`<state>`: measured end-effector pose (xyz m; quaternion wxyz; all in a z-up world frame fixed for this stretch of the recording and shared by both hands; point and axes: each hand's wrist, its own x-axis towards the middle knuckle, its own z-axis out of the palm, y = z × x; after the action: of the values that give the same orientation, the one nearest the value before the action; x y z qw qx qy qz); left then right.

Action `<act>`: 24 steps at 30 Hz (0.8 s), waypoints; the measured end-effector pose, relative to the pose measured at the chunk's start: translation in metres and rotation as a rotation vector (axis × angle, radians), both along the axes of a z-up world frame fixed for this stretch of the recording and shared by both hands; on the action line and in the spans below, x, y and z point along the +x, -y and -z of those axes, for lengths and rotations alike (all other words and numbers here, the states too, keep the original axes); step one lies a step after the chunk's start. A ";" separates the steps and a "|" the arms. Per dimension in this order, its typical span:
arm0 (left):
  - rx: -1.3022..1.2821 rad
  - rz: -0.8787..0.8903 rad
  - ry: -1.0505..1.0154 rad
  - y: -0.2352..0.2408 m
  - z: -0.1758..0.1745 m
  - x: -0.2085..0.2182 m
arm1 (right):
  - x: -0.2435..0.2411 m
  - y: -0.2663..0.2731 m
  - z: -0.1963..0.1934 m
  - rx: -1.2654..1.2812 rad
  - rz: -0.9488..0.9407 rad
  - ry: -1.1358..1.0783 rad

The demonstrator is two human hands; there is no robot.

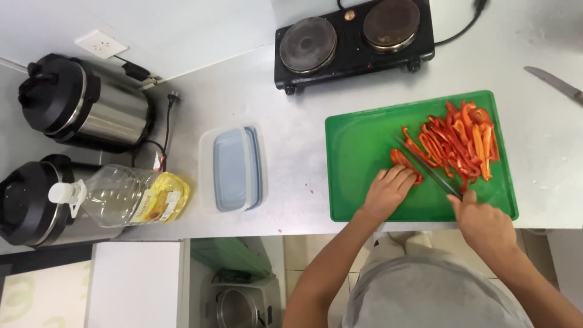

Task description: Slicing red bell peppers on a cutting board and placing them into a pot in the sink.

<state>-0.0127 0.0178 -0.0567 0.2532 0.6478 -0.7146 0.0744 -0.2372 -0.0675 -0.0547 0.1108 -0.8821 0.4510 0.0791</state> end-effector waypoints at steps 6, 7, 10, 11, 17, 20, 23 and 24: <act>0.063 0.019 -0.044 0.004 -0.018 0.000 | 0.028 0.005 -0.019 -0.036 -0.027 0.111; 0.056 0.014 -0.035 0.008 -0.016 0.004 | 0.033 0.007 -0.026 -0.042 -0.032 0.120; 0.094 0.029 -0.041 0.003 -0.013 0.002 | 0.034 -0.003 -0.040 0.020 -0.033 0.098; 0.120 0.021 -0.055 0.003 -0.015 0.001 | 0.035 -0.003 -0.039 0.023 -0.047 0.099; 0.115 0.008 -0.082 0.003 -0.022 0.004 | 0.064 0.004 -0.027 -0.008 -0.067 0.087; 0.098 0.016 -0.090 0.001 -0.016 0.003 | 0.062 0.006 -0.023 0.008 -0.077 0.112; 0.083 0.004 -0.085 0.001 -0.016 0.003 | 0.046 -0.002 -0.025 0.009 -0.059 0.083; 0.071 -0.004 -0.093 0.000 -0.018 0.003 | 0.040 -0.007 -0.026 0.001 -0.034 0.028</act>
<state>-0.0093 0.0181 -0.0388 0.2628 0.6607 -0.7029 0.0193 -0.1971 -0.0607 -0.0291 0.1164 -0.8905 0.4344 0.0687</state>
